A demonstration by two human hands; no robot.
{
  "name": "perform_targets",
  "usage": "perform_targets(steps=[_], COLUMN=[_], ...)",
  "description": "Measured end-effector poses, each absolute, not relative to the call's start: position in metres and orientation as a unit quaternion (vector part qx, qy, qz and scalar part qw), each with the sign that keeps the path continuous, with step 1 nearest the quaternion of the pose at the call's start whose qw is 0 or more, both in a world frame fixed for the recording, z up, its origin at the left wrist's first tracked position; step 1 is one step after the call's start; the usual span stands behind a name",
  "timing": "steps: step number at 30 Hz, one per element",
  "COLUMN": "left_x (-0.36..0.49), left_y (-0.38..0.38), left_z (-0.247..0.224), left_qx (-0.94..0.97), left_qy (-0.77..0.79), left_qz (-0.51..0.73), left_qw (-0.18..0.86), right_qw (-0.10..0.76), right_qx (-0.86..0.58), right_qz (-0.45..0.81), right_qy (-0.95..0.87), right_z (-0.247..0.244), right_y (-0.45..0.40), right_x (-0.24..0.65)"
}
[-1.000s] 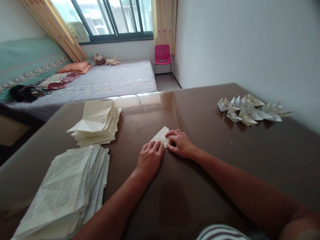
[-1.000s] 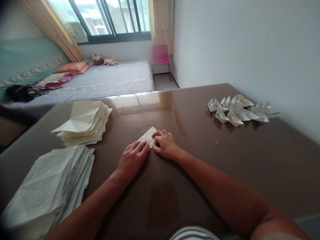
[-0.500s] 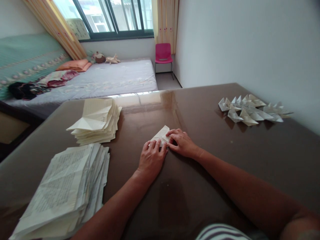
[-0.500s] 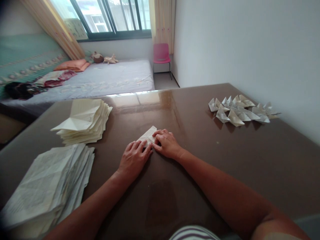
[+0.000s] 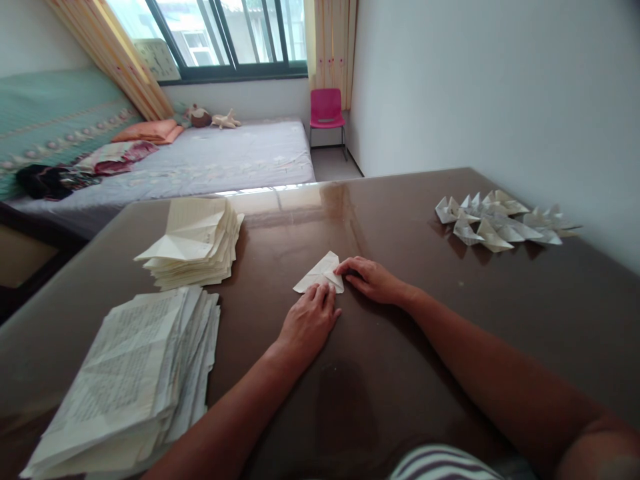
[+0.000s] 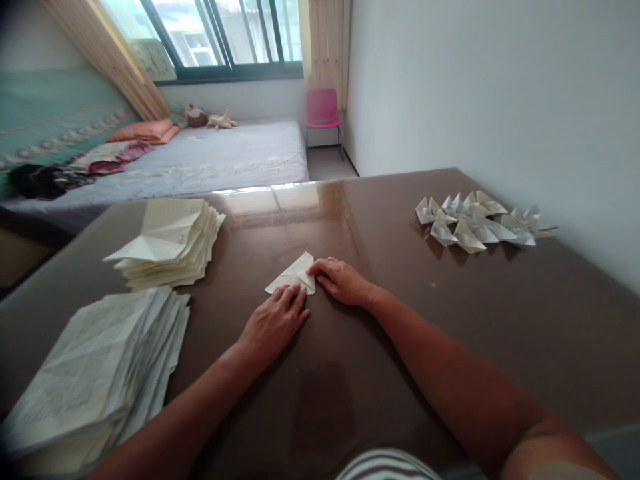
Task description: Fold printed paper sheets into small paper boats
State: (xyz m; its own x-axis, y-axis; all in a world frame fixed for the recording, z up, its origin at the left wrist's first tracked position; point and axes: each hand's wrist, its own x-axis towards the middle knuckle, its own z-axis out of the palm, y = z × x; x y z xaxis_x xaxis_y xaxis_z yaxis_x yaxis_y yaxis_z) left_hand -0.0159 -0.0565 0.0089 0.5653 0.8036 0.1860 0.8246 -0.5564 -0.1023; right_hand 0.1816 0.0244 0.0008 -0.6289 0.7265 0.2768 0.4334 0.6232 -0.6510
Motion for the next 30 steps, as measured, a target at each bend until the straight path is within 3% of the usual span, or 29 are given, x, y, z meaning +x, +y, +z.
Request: perform_targets(steps=[8, 16, 30], left_x=[-0.017, -0.019, -0.018], left_y=[-0.057, -0.056, -0.055], left_z=[0.011, 0.009, 0.013], left_qx=[-0.879, -0.873, -0.881], left_qy=[-0.462, -0.474, -0.460], left_qz=[-0.077, -0.104, -0.098], left_qw=[0.094, 0.050, 0.054], right_qw=[0.299, 0.251, 0.259], right_qx=[-0.383, -0.369, -0.368], right_qz=[0.231, 0.180, 0.176], right_qy=[-0.843, -0.877, -0.876], right_z=[-0.001, -0.002, -0.009], right_y=[0.025, 0.027, 0.027], right_x=[0.184, 0.187, 0.183])
